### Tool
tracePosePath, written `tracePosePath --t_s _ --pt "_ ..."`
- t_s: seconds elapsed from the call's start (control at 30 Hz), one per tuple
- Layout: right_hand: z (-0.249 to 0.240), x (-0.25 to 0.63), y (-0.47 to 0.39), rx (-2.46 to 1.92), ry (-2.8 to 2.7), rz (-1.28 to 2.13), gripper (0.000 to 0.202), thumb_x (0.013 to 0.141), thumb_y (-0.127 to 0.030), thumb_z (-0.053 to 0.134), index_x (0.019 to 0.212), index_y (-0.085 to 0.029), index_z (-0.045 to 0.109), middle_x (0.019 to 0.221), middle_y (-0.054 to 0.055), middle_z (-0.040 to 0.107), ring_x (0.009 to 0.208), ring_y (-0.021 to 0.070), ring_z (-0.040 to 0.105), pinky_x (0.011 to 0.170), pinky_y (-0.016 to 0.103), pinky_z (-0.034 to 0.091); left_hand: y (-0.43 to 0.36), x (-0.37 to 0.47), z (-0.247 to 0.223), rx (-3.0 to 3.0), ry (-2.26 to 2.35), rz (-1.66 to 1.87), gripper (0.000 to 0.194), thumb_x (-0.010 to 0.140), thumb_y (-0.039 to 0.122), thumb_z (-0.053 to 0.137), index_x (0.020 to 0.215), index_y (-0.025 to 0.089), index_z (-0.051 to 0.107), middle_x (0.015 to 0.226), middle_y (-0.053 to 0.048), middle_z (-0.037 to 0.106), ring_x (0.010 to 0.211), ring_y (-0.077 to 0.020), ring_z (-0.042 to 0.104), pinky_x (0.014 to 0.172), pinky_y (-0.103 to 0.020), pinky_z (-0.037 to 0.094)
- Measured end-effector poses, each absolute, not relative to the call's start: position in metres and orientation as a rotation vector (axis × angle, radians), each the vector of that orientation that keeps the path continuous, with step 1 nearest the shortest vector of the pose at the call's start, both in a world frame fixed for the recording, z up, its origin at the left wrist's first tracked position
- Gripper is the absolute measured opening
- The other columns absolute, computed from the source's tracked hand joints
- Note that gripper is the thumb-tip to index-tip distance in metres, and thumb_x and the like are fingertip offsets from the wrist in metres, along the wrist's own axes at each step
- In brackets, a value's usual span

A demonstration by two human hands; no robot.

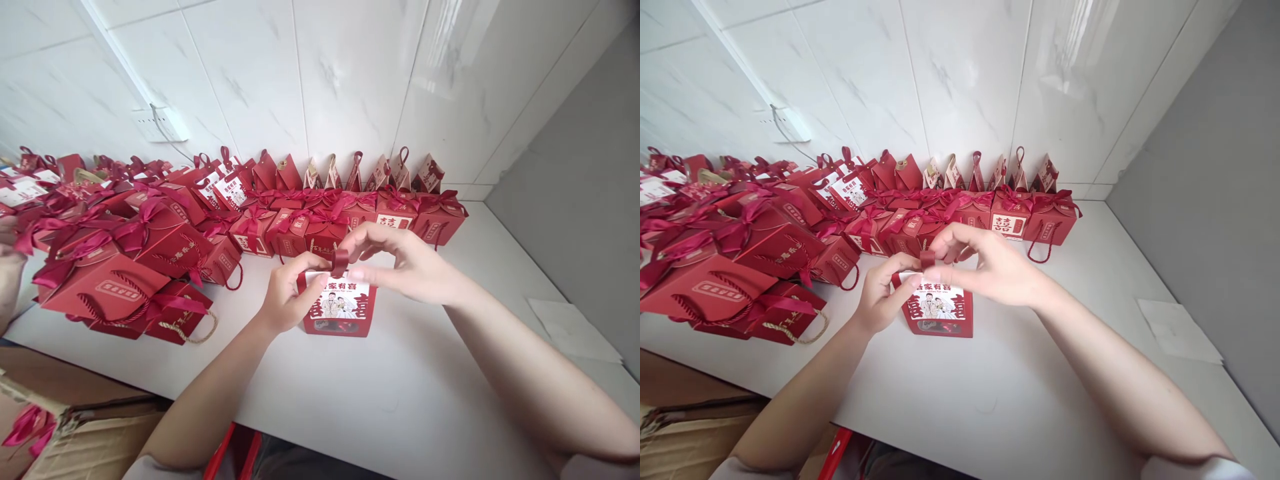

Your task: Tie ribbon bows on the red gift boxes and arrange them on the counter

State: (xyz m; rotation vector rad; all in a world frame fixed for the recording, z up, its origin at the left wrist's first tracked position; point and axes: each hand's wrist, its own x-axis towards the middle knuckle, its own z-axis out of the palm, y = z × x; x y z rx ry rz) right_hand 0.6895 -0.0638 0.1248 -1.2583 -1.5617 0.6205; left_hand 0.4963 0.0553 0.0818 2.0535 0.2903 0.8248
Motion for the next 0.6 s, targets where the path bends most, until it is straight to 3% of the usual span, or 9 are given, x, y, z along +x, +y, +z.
tracePosePath --t_s 0.1,0.27,0.5,0.6 --pt "0.126 0.689 -0.066 -1.366 -1.725 0.52 0.027 0.078 -0.034 0.08 0.098 -0.022 0.066 0.098 0.003 0.07 0.089 0.0189 0.064 0.078 0.032 0.051 0.058 0.495 0.081 2.116 0.253 0.895 0.021 0.095 0.033 0.052 0.094 0.018 0.066 0.086 -0.006 0.071 0.078 -0.0187 0.067 0.071 -0.03 0.051" --pt "0.123 0.678 -0.065 -1.449 -1.787 0.379 0.009 0.088 -0.024 0.069 0.082 -0.019 0.064 0.079 0.001 0.068 0.068 0.0137 0.059 0.063 0.026 0.044 0.057 0.499 0.08 2.24 0.255 0.985 0.014 0.089 0.031 0.062 0.087 0.018 0.067 0.084 -0.006 0.072 0.079 -0.0199 0.067 0.073 -0.033 0.052" --pt "0.119 0.678 -0.066 -1.421 -1.857 0.255 0.012 0.093 -0.027 0.062 0.089 -0.017 0.066 0.079 0.004 0.066 0.066 0.0146 0.056 0.062 0.028 0.043 0.062 0.504 0.079 2.344 0.023 1.202 0.008 0.086 0.02 0.066 0.078 0.019 0.066 0.074 -0.004 0.073 0.069 -0.017 0.066 0.067 -0.032 0.051" --pt "0.117 0.678 -0.064 -1.402 -1.844 0.292 0.011 0.093 -0.027 0.061 0.089 -0.018 0.066 0.081 0.004 0.067 0.066 0.0143 0.057 0.06 0.027 0.042 0.064 0.505 0.075 2.329 0.031 1.211 0.013 0.087 0.023 0.065 0.075 0.019 0.065 0.073 -0.004 0.073 0.066 -0.016 0.065 0.065 -0.031 0.052"
